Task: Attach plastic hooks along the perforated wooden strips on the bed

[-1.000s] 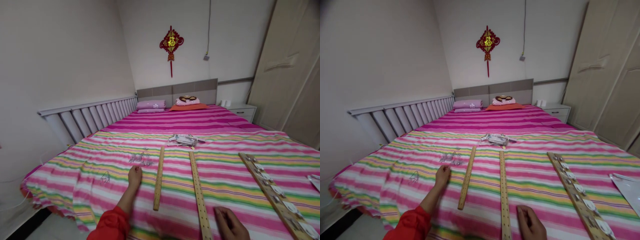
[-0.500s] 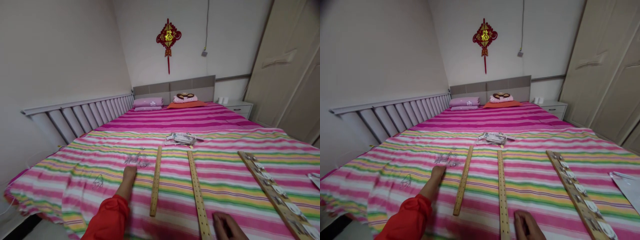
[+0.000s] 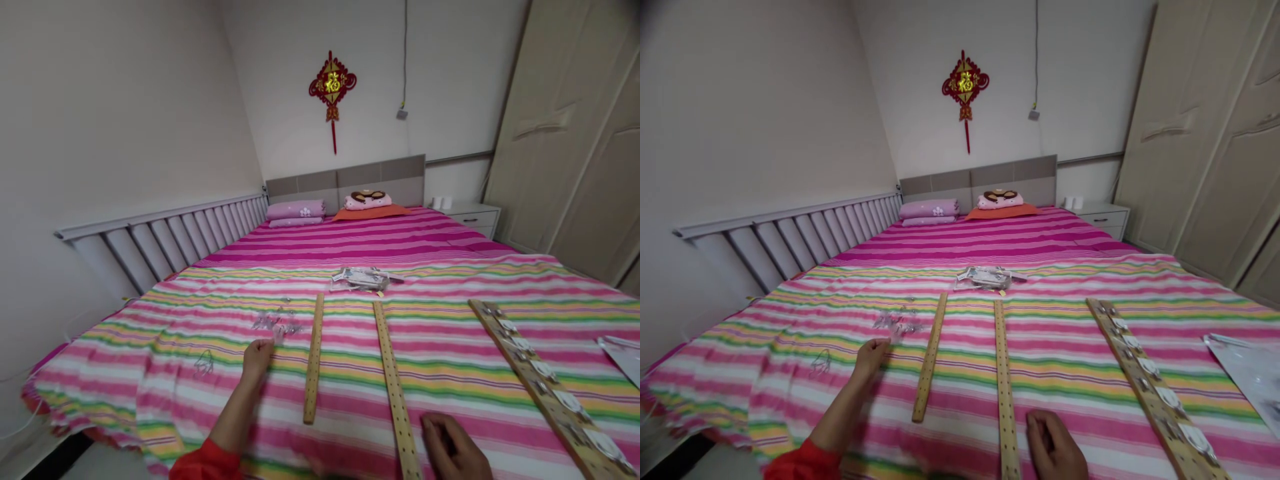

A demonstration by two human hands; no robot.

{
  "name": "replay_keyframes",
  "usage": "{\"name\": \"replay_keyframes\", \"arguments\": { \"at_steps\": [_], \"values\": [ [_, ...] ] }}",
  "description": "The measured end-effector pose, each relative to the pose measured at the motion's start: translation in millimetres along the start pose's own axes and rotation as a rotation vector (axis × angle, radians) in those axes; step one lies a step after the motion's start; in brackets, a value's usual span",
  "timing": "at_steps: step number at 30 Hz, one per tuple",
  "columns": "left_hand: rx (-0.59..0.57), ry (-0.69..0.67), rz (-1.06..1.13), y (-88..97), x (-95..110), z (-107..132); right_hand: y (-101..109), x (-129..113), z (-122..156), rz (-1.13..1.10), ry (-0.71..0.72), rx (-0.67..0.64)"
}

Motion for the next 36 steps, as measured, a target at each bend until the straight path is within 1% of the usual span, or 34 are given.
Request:
{"name": "replay_keyframes", "arguments": {
  "at_steps": [3,5,7,9,11,12,13,14,15,19,21,23,28,31,33,35,36],
  "values": [
    [-0.116,0.008,0.117,14.6,12,27,-1,0,-1,-0.037,-0.046,-0.011],
    [-0.236,0.012,0.221,22.7,23,50,-1,-3,-5,-0.083,-0.090,-0.014],
    [-0.336,-0.023,0.284,29.6,36,75,0,-7,-11,-0.159,-0.140,-0.018],
    [-0.431,-0.079,0.288,33.8,49,101,2,-13,-16,-0.252,-0.215,-0.024],
    [-0.534,-0.129,0.254,35.2,61,126,4,-20,-17,-0.329,-0.318,-0.047],
    [-0.582,-0.157,0.220,35.5,67,138,5,-25,-16,-0.355,-0.359,-0.078],
    [-0.626,-0.192,0.178,35.7,73,149,6,-32,-13,-0.373,-0.370,-0.114],
    [-0.664,-0.236,0.133,36.0,79,159,6,-41,-10,-0.380,-0.347,-0.156],
    [-0.698,-0.289,0.089,36.2,85,168,8,-52,-7,-0.380,-0.290,-0.198],
    [-0.815,-0.522,-0.018,35.2,109,195,15,-103,7,-0.372,0.054,-0.300],
    [-0.850,-0.609,-0.043,33.2,119,203,18,-121,12,-0.359,0.178,-0.355],
    [-0.879,-0.677,-0.056,30.8,128,209,21,-131,14,-0.321,0.248,-0.398],
    [-0.966,-0.823,-0.081,24.9,147,223,29,-132,17,-0.226,0.324,-0.475],
    [-0.971,-0.880,-0.106,17.9,158,227,33,-130,14,-0.204,0.325,-0.463],
    [-0.951,-0.885,-0.053,10.6,165,227,35,-127,9,-0.190,0.292,-0.427],
    [-0.873,-0.839,0.084,2.3,169,224,35,-120,1,-0.201,0.210,-0.364],
    [-0.811,-0.787,0.163,-2.0,168,221,35,-114,-3,-0.225,0.136,-0.327]
  ]
}}
Point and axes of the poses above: each hand's wrist, its own z-axis away from the middle knuckle, its own y-axis out of the back of the hand, x = y × z, the point moved 4 cm from there along -z, towards the middle knuckle, and after that the axes turned 14 degrees about x, right-handed, at the moved point
